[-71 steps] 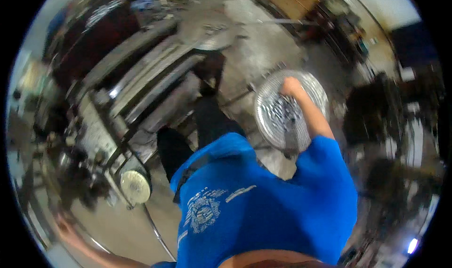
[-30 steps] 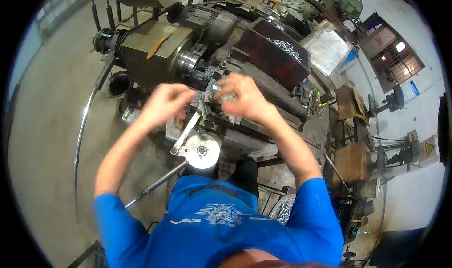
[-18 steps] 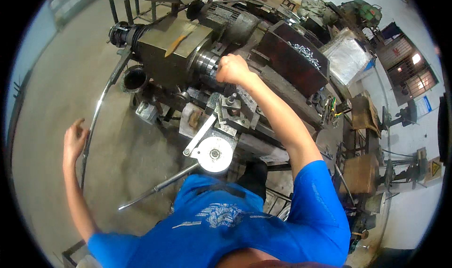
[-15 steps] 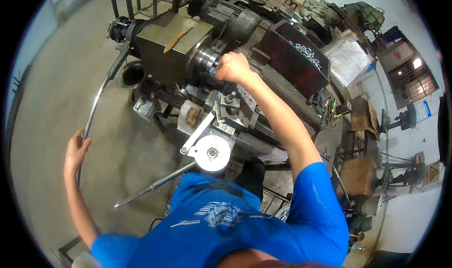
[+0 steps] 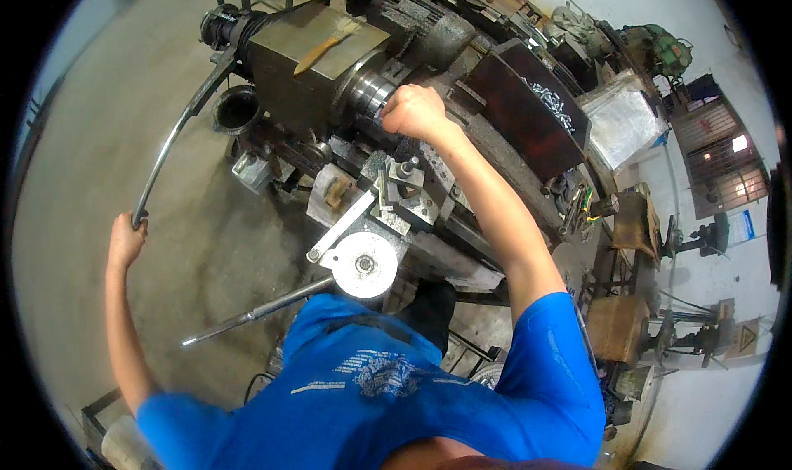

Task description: The person operates a metal lathe, repeatedly loading small cylindrical metal pieces into the chuck, engaging the cutting tool, and removing finished parts. The person uses a long metal rod to assist with loading and unloading, and collects finished pieces in a perforated metal basket.

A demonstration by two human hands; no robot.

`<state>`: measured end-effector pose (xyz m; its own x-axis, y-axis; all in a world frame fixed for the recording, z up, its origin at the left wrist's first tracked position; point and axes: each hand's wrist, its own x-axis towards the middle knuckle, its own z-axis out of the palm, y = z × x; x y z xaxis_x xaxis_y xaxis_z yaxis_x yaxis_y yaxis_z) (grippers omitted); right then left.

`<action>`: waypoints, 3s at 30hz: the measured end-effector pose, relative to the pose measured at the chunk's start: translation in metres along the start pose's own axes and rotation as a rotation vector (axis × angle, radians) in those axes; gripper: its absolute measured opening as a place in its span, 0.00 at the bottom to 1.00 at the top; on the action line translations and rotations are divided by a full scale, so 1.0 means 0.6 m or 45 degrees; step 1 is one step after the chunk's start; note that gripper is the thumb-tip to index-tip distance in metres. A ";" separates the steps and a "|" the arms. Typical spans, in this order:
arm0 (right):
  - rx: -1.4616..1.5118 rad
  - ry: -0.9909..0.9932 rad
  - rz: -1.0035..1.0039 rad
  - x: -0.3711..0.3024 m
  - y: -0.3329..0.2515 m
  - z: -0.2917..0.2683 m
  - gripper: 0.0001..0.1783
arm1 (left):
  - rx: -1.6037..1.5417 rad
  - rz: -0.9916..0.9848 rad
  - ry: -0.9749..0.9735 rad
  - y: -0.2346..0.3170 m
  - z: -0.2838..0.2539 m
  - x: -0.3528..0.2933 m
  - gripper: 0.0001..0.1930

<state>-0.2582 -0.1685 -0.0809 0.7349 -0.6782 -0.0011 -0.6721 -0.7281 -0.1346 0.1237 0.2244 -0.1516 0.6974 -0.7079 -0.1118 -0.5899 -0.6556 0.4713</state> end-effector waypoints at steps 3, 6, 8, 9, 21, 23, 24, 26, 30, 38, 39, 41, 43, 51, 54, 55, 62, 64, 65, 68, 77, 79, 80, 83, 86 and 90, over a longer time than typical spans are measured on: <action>0.030 -0.016 -0.018 0.003 -0.001 0.000 0.17 | 0.169 0.031 0.072 -0.020 0.004 0.008 0.10; -0.055 0.004 -0.020 0.007 -0.001 0.003 0.17 | 0.503 0.140 0.238 -0.023 0.008 0.006 0.11; 0.035 0.028 -0.010 0.002 0.003 0.000 0.15 | 0.565 0.091 0.224 -0.012 0.011 0.012 0.10; 0.087 0.033 -0.009 0.000 0.001 0.002 0.14 | 0.602 0.060 0.211 -0.017 0.008 0.015 0.10; -0.124 0.018 -0.049 -0.037 -0.007 -0.015 0.21 | 1.159 0.716 0.546 -0.279 -0.105 0.357 0.14; -0.319 0.297 -0.389 -0.079 -0.084 -0.086 0.25 | 1.070 0.694 0.504 -0.295 -0.099 0.376 0.11; -0.196 0.420 -0.590 -0.100 -0.131 -0.122 0.26 | 1.068 0.721 0.537 -0.290 -0.099 0.367 0.10; -0.009 0.484 -0.938 -0.143 -0.223 -0.189 0.23 | 1.099 0.683 0.581 -0.288 -0.123 0.335 0.07; 0.303 0.840 -0.628 -0.281 -0.359 -0.213 0.20 | 1.061 0.135 0.602 -0.239 -0.092 0.306 0.16; 0.481 0.740 -1.152 -0.299 -0.300 -0.185 0.21 | 0.104 0.144 0.614 -0.027 -0.019 0.196 0.16; 0.456 0.740 -1.126 -0.304 -0.276 -0.188 0.21 | -0.077 0.313 0.661 -0.004 -0.008 0.176 0.16; 0.385 0.690 -1.022 -0.326 -0.231 -0.177 0.21 | -0.247 0.756 0.776 0.022 0.050 0.176 0.14; 0.300 0.533 -0.788 -0.360 -0.184 -0.146 0.22 | -0.084 0.312 0.348 0.097 0.166 0.190 0.16; 0.341 -0.038 0.647 -0.699 -0.063 0.135 0.22 | 0.517 0.628 -0.135 0.052 0.451 0.308 0.12; 0.314 -0.423 1.111 -0.824 -0.076 0.233 0.19 | 0.877 0.714 -0.094 0.076 0.349 0.315 0.08; 0.284 -0.702 1.062 -0.837 -0.081 0.255 0.19 | 0.790 0.561 -0.040 0.080 0.330 0.330 0.07; 0.384 -1.470 0.519 -0.853 -0.079 0.342 0.19 | -0.111 0.371 -0.335 0.111 0.369 0.209 0.19; 0.533 -1.248 0.771 -0.783 -0.021 0.240 0.21 | -0.158 0.372 -0.424 0.044 0.341 0.218 0.22; 0.768 -0.937 0.656 -0.794 0.033 0.232 0.25 | -0.185 0.347 -0.619 0.008 0.329 0.228 0.20; 0.750 -0.057 0.954 -0.771 0.128 0.058 0.29 | 0.017 0.264 -0.711 -0.009 0.270 0.163 0.18; -0.409 -0.111 1.751 -1.156 0.514 0.103 0.45 | 0.089 0.283 -0.913 0.189 0.155 -0.060 0.21; -0.208 -0.102 1.935 -1.152 0.532 0.116 0.41 | -0.007 0.257 -0.994 0.251 0.119 -0.133 0.21; -0.311 -0.147 1.943 -1.159 0.544 0.128 0.37 | -0.042 0.272 -1.050 0.277 0.115 -0.154 0.20; -0.325 -0.104 1.989 -1.194 0.572 0.154 0.34 | -0.040 0.375 -1.174 0.310 0.120 -0.196 0.21; -0.244 -0.220 2.013 -1.163 0.518 0.134 0.29 | 0.198 0.496 -1.173 0.331 0.123 -0.237 0.21; -0.376 0.029 2.037 -1.215 0.419 0.201 0.23 | 0.260 0.539 -1.148 0.275 0.181 -0.228 0.18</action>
<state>-0.9522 0.1547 -0.2336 -0.6923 -0.7184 0.0688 -0.7008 0.6919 0.1735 -0.1131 0.1845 -0.1533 -0.1017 -0.7713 -0.6282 -0.8341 -0.2780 0.4764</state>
